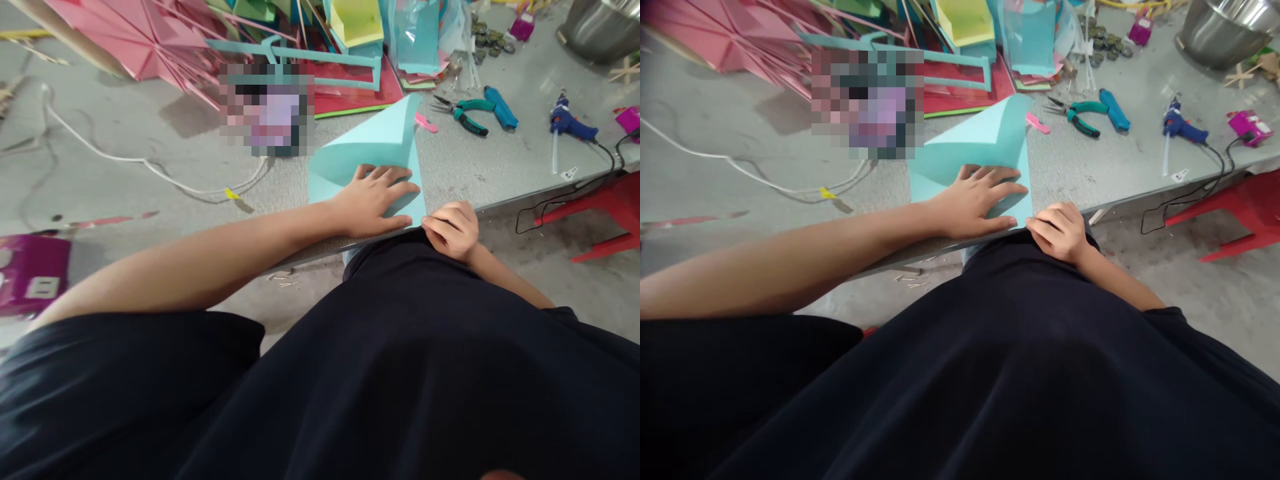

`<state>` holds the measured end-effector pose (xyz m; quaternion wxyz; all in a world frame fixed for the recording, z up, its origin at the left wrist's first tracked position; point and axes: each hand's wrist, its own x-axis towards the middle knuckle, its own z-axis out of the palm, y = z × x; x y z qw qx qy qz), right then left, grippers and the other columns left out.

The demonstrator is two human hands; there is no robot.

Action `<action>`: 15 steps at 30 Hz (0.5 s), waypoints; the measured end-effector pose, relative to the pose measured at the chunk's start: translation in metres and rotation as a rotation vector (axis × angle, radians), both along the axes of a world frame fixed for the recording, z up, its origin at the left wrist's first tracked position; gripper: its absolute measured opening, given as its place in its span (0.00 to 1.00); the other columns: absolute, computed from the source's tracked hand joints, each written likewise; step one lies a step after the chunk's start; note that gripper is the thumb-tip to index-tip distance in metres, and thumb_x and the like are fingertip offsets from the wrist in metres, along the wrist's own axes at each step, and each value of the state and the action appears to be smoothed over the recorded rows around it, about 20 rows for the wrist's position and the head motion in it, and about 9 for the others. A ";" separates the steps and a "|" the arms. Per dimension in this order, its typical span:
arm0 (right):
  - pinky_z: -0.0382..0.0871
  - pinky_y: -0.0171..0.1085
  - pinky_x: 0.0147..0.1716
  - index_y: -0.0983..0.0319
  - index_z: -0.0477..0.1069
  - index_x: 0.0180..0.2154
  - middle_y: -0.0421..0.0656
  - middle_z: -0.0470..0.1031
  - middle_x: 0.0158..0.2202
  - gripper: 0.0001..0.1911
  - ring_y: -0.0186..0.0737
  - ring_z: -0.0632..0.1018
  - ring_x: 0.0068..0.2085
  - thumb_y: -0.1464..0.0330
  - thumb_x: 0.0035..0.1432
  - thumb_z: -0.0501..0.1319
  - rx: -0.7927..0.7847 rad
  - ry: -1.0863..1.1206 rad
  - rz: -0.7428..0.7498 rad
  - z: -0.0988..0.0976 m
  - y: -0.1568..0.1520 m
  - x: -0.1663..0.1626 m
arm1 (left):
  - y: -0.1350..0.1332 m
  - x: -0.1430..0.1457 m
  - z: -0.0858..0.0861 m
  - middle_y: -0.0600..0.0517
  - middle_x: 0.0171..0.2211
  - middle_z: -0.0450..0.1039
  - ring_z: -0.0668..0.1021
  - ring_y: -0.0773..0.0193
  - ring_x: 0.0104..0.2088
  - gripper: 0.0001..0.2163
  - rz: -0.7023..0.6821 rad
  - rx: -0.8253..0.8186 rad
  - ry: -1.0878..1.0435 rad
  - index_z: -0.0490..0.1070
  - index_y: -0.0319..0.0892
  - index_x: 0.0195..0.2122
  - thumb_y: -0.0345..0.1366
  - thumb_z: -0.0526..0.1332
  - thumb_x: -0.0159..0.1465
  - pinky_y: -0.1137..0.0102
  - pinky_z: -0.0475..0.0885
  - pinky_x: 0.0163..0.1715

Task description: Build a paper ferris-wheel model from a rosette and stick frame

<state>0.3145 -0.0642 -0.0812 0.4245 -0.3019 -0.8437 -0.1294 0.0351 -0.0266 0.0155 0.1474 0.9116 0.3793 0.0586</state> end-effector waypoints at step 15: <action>0.76 0.50 0.46 0.50 0.91 0.47 0.45 0.88 0.40 0.14 0.47 0.83 0.43 0.65 0.79 0.64 0.008 -0.066 -0.081 -0.004 -0.002 0.003 | 0.002 0.000 -0.001 0.36 0.85 0.61 0.66 0.31 0.81 0.35 -0.016 0.012 0.016 0.67 0.48 0.82 0.58 0.55 0.79 0.37 0.56 0.81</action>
